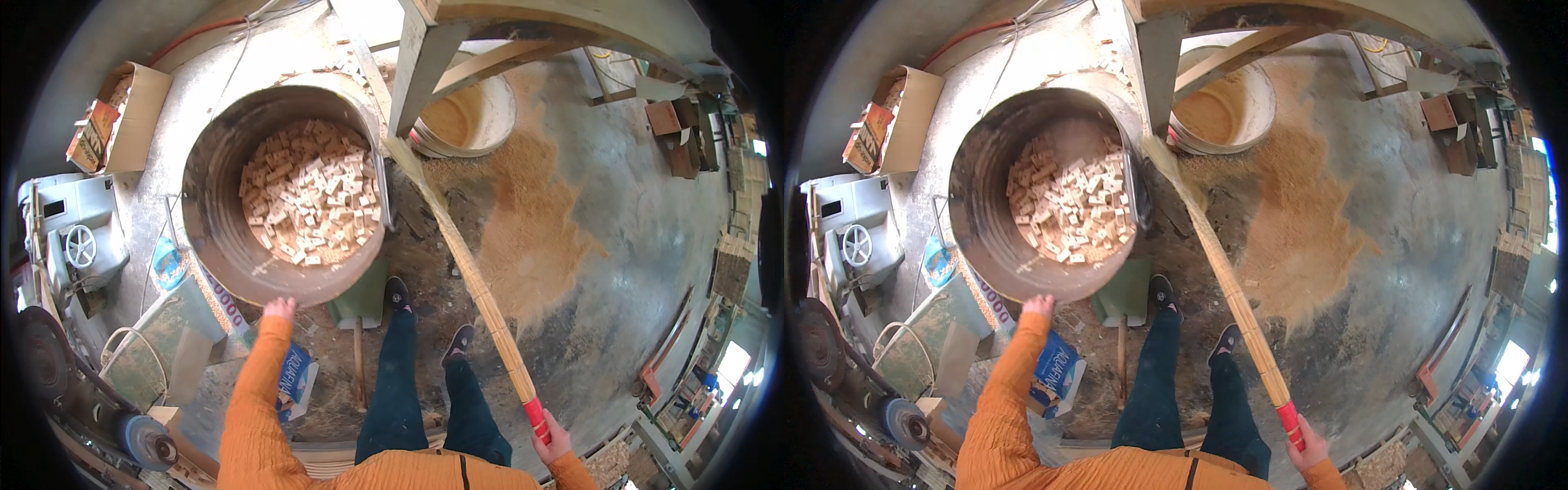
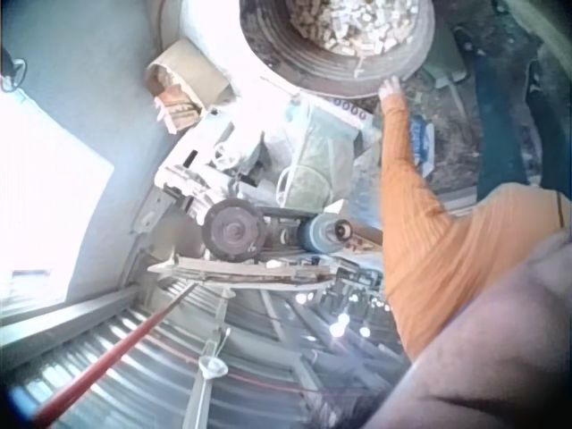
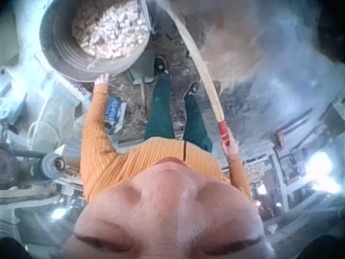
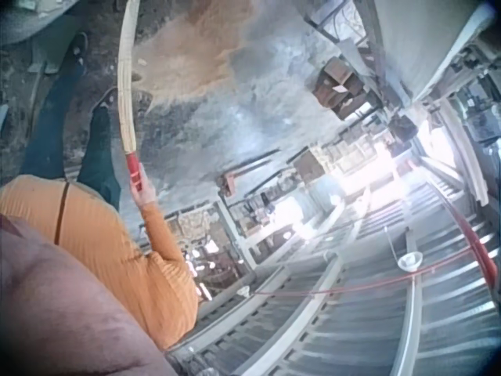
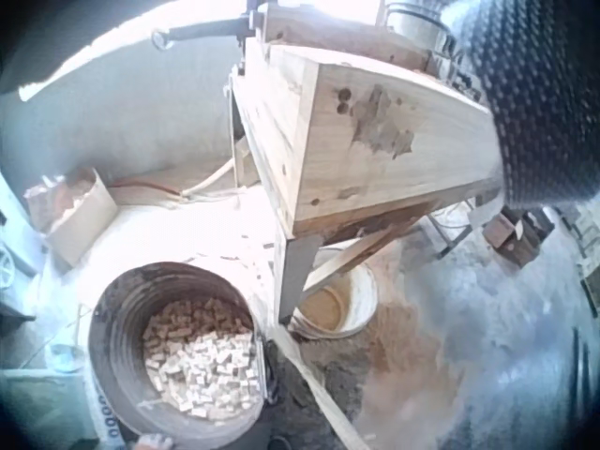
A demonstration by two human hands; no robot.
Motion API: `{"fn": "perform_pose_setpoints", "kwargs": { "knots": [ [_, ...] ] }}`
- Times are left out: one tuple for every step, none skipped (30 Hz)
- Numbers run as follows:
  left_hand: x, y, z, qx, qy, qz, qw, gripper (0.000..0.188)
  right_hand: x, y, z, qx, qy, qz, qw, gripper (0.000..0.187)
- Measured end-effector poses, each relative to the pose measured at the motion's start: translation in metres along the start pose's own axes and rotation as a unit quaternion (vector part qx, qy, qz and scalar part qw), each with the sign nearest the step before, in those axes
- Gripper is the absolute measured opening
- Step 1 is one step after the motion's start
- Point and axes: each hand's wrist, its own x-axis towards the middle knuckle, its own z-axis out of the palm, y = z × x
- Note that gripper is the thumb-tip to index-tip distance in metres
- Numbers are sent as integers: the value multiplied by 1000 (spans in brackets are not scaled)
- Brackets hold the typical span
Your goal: The person sweeps sawdust and small wooden blocks into a dustpan and then into a bucket. They then pick up small wooden blocks from the floor and place them into a cardboard box. Finally, they place the blocks into a machine one by one.
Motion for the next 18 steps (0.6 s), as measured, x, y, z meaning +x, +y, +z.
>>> {"fn": "perform_pose_setpoints", "kwargs": {
  "knots": [
    [-13,15,6,-5,8,-14,1000,7,4,-11,-2,-6,-7,-2,1000,63],
    [-18,27,7,-9,20,-26,999,7,13,-21,-1,3,7,-41,999,62],
    [-23,33,8,-16,2,-28,999,7,27,-32,3,11,17,-81,997,61],
    [-29,39,9,-24,-18,-30,999,8,41,-45,5,19,25,-119,992,60],
    [-32,42,7,-31,-34,-35,998,9,59,-63,6,23,18,-139,990,60],
    [-30,44,5,-46,-44,-51,997,10,83,-84,6,26,13,-160,987,59],
    [-27,45,2,-62,-51,-65,995,12,109,-101,11,30,36,-219,975,60],
    [-26,46,-1,-78,-60,-84,992,15,137,-122,15,33,54,-281,958,61],
    [-22,49,-10,-167,-151,-118,967,32,165,-155,15,50,16,-253,966,61],
    [-21,60,-13,-186,-120,-118,968,38,197,-186,20,43,71,-347,934,60],
    [-23,66,-16,-201,-89,-126,967,44,226,-232,18,41,94,-405,909,60],
    [-23,69,-17,-217,-57,-134,965,50,250,-278,14,14,102,-418,903,63],
    [-22,73,-17,-221,-53,-163,960,53,275,-321,11,-31,120,-441,889,63],
    [-23,77,-14,-226,-51,-196,953,56,294,-370,7,-78,129,-456,877,61],
    [-28,80,-10,-231,-52,-231,944,60,305,-423,3,-146,123,-448,873,64],
    [-28,81,-10,-235,-42,-225,945,60,324,-459,3,-191,163,-462,850,61],
    [-29,80,-9,-238,-32,-223,945,60,340,-499,1,-259,153,-447,843,58],
    [-30,77,-9,-239,-21,-224,945,60,353,-537,0,-323,144,-432,829,55]
  ]
}}
